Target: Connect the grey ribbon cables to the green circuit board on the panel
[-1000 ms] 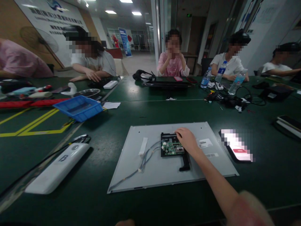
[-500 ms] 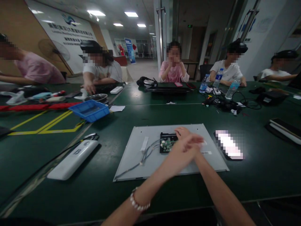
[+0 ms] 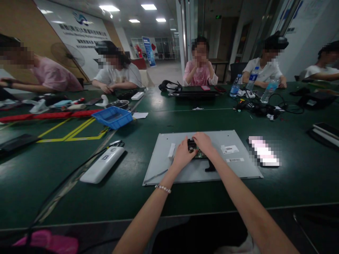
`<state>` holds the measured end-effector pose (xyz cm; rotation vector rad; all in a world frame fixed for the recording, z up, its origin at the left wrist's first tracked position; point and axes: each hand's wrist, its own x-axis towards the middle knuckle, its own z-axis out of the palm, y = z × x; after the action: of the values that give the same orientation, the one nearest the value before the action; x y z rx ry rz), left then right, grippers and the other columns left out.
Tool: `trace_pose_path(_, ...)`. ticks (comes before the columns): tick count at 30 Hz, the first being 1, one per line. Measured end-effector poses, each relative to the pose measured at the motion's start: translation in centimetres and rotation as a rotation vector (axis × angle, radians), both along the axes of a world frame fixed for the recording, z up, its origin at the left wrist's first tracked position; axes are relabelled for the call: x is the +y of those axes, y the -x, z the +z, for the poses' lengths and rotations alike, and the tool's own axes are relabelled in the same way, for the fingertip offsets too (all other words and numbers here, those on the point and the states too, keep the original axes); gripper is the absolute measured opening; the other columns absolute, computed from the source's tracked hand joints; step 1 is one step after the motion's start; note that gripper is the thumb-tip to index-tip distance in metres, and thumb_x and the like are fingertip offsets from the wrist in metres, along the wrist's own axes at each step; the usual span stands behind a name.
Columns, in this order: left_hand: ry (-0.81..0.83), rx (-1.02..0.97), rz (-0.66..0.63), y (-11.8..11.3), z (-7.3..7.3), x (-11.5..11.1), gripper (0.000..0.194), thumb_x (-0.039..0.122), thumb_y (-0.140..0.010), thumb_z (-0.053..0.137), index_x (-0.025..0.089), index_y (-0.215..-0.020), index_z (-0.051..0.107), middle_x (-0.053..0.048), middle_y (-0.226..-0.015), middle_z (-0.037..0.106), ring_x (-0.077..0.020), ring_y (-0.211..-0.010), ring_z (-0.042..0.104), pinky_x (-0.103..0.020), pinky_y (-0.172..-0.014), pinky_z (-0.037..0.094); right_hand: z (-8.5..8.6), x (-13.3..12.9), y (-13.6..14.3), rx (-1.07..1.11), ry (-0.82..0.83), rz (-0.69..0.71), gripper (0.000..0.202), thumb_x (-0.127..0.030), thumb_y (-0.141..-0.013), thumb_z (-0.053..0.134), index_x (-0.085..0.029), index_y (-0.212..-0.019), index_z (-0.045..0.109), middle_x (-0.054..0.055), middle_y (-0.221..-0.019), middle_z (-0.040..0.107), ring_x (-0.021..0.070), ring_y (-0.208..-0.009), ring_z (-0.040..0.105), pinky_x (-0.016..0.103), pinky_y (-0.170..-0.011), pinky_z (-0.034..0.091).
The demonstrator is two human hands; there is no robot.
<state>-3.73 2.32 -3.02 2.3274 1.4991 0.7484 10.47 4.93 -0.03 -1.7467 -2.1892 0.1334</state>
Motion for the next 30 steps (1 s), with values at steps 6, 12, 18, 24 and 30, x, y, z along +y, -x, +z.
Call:
trace_pose_path(6, -0.039, -0.002, -0.004, -0.15, 0.14, 0.14, 0.061, 0.036, -0.077, 0.058, 0.013, -0.128, 0.036, -0.016, -0.125, 0.050, -0.0297, -0.117, 0.048, -0.040, -0.098, 0.038, -0.24, -0.22, -0.09, -0.020, 0.041, 0.025, 0.028, -0.017, -0.091, 0.040, -0.016, -0.096, 0.068, 0.012, -0.100, 0.066, 0.0190, -0.097, 0.059, 0.024, -0.081, 0.041)
trace_pose_path(12, -0.036, 0.006, 0.026, -0.33, 0.24, -0.02, 0.054, 0.034, -0.076, 0.059, 0.018, -0.124, 0.039, -0.012, -0.125, 0.049, -0.0294, -0.116, 0.048, -0.042, -0.098, 0.037, 0.01, -0.43, -0.22, -0.055, 0.037, 0.033, 0.029, -0.015, -0.092, 0.038, -0.013, -0.096, 0.067, 0.014, -0.101, 0.065, 0.0199, -0.098, 0.058, 0.025, -0.082, 0.041)
trace_pose_path(18, -0.031, 0.018, 0.059, -0.71, 0.33, -0.20, 0.055, 0.033, -0.075, 0.058, 0.016, -0.124, 0.037, -0.014, -0.122, 0.051, -0.0312, -0.119, 0.044, -0.044, -0.102, 0.032, -0.19, -0.18, -0.06, -0.080, 0.040, 0.052, 0.028, -0.014, -0.090, 0.041, -0.014, -0.094, 0.068, 0.013, -0.100, 0.065, 0.0204, -0.095, 0.058, 0.025, -0.079, 0.042)
trace_pose_path(24, -0.014, 0.040, 0.070, -0.82, 0.45, -0.20, 0.050, 0.033, -0.077, 0.056, 0.016, -0.121, 0.039, -0.014, -0.121, 0.053, -0.0310, -0.116, 0.047, -0.044, -0.099, 0.034, -0.32, -0.10, 0.14, -0.090, 0.054, 0.078, 0.028, -0.014, -0.090, 0.040, -0.016, -0.099, 0.067, 0.012, -0.103, 0.064, 0.0193, -0.095, 0.058, 0.025, -0.080, 0.042)
trace_pose_path(30, -0.039, 0.037, 0.056, -0.57, 0.30, -0.10, 0.054, 0.036, -0.077, 0.057, 0.014, -0.123, 0.038, -0.015, -0.120, 0.053, -0.0308, -0.115, 0.048, -0.043, -0.099, 0.035, -0.41, 0.01, -0.27, -0.006, 0.096, 0.118, 0.030, -0.014, -0.091, 0.039, -0.015, -0.106, 0.065, 0.012, -0.106, 0.063, 0.0195, -0.101, 0.055, 0.026, -0.086, 0.039)
